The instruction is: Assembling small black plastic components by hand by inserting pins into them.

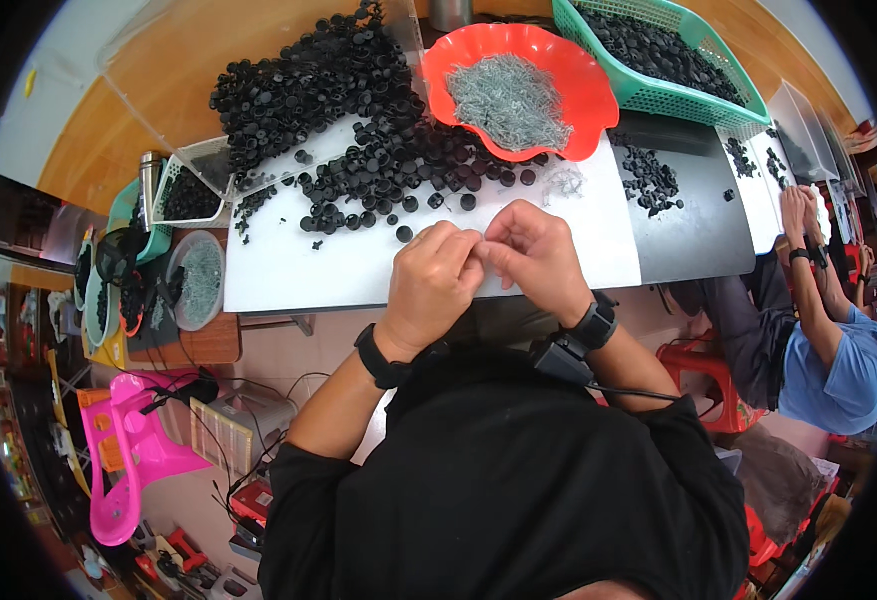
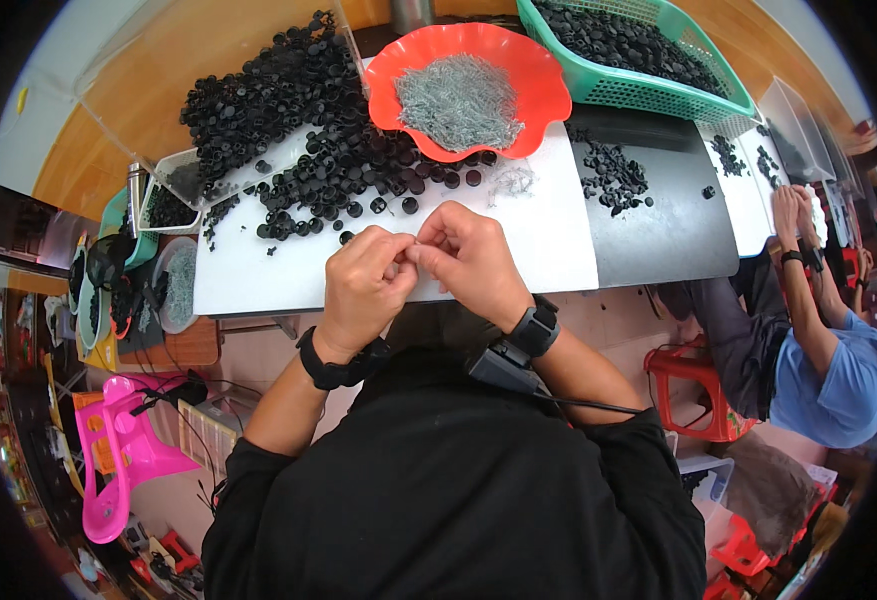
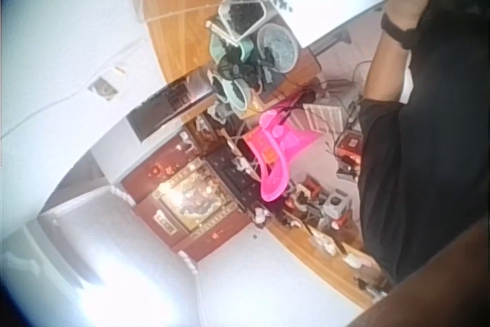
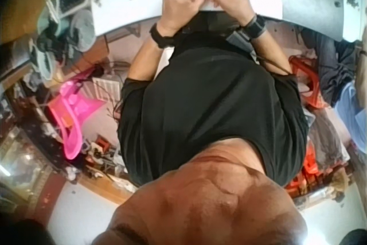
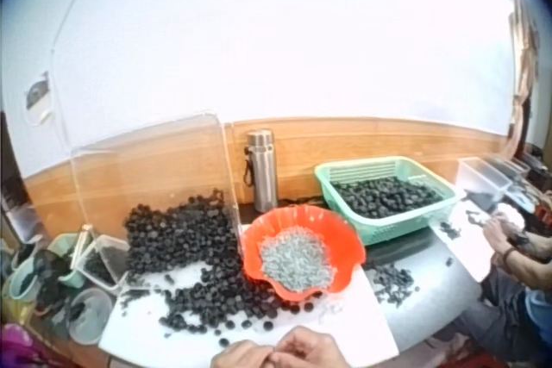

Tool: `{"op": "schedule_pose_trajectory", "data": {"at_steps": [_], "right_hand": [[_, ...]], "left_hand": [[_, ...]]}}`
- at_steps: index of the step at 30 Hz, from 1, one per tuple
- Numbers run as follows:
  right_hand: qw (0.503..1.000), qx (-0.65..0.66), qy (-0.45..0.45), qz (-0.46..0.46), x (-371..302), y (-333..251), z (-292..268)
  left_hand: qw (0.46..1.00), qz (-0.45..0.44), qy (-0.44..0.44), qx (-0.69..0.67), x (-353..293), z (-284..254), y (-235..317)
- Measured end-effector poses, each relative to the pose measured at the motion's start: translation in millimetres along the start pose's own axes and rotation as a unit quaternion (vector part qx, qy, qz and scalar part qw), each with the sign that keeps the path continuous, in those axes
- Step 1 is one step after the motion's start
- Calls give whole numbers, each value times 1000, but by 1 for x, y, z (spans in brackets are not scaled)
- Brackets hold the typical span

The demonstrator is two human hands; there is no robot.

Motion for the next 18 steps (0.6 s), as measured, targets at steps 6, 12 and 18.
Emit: {"op": "schedule_pose_trajectory", "data": {"at_steps": [6, 12, 18], "right_hand": [[994, 113, -12, -5, -5, 0, -9], [957, 280, -68, 14, -13, 1, 3], [957, 288, -17, 18, -11, -3, -11]], "left_hand": [[924, -195, -22, -328, -15, 0, -16], [877, -217, 21, -427, -24, 9, -17], [975, -183, 51, -115, -15, -35, -20]]}}
Point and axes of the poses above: each hand's wrist, its own x-axis towards the middle knuckle, its own z-axis out of the palm, y = z × x, the point moved 5 cm from there along x, towards the middle knuckle, and after that the axes turned 2 degrees about -y, right-handed, at the moved point
